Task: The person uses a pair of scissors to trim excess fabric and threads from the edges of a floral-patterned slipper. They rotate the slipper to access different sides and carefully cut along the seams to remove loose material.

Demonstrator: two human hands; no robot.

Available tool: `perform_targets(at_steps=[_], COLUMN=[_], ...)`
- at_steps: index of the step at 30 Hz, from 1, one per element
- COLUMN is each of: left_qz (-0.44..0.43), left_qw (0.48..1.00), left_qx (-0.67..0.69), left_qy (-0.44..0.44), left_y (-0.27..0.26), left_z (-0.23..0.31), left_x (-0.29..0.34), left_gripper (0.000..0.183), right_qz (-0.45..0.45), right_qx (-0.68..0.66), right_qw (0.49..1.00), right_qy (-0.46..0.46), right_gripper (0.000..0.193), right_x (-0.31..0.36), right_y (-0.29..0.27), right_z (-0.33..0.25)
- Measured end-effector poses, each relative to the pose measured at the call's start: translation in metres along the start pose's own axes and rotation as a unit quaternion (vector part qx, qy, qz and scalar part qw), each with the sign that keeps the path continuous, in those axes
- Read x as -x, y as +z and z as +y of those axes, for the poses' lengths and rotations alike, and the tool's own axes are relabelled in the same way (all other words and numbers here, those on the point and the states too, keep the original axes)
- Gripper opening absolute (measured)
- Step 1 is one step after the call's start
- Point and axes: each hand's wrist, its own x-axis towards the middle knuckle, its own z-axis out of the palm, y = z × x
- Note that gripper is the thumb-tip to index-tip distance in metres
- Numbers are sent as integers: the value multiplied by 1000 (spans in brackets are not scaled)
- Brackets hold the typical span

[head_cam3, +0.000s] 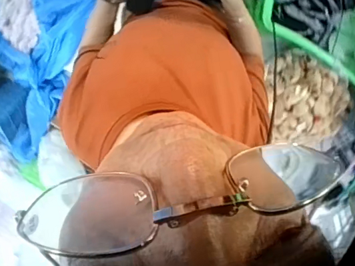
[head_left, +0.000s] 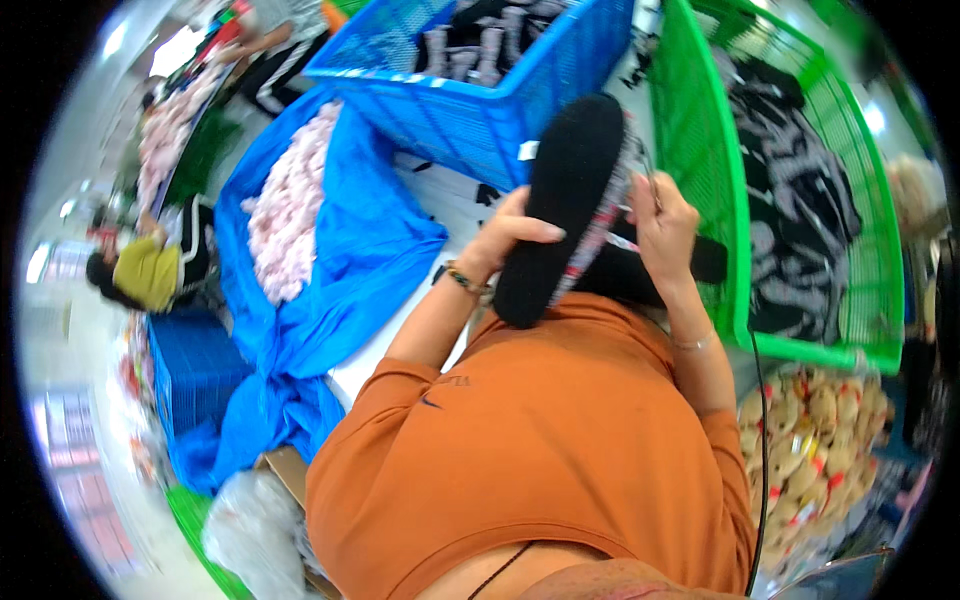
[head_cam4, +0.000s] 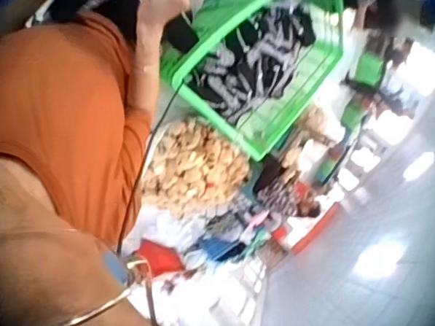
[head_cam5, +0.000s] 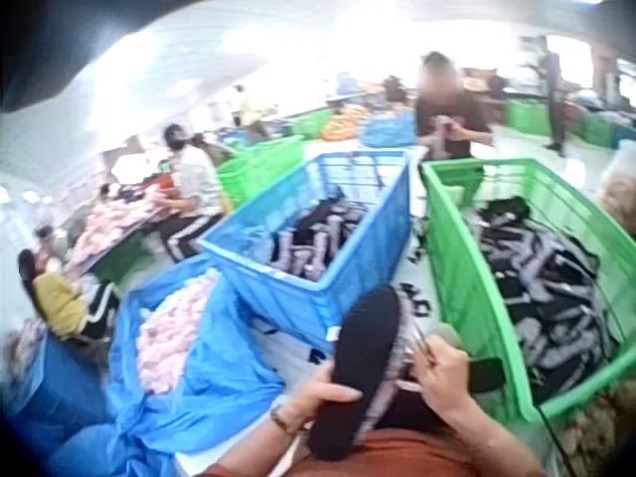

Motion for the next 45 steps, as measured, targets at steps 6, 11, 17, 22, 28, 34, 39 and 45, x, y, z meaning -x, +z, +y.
perform_targets(at_steps=[6,11,17,22,28,34,39,45], left_qz=[3,-4,-26,7,103,170,162,-6], left_qw=[993,986,988,994,987,975,981,997], left_qx=[119,168,155,102,76,16,53,43], left_qy=[11,0,4,33,95,139,96,62], left_y=[-10,0,-1,3,-8,-7,7,-6], left_z=[-8,-6,-5,10,28,3,6,11], left_x=[2,2,9,10,-14,-33,-20,-9], left_gripper=[77,76,76,60,52,64,65,39], right_qz=[18,34,-67,-120,-183,-243,-243,-159], right_qx=[-107,-114,-37,10,-96,-56,-15,-70], right_qw=[994,992,997,993,978,960,967,984], right_qy=[33,-28,-22,-14,12,-127,-76,-34], right_gripper=[14,22,19,13,40,82,87,63], right_x=[2,6,0,10,24,31,32,31], right_y=[-10,-7,-15,-13,-2,12,11,12], right_z=[19,8,-12,-9,-21,-21,-25,-5])
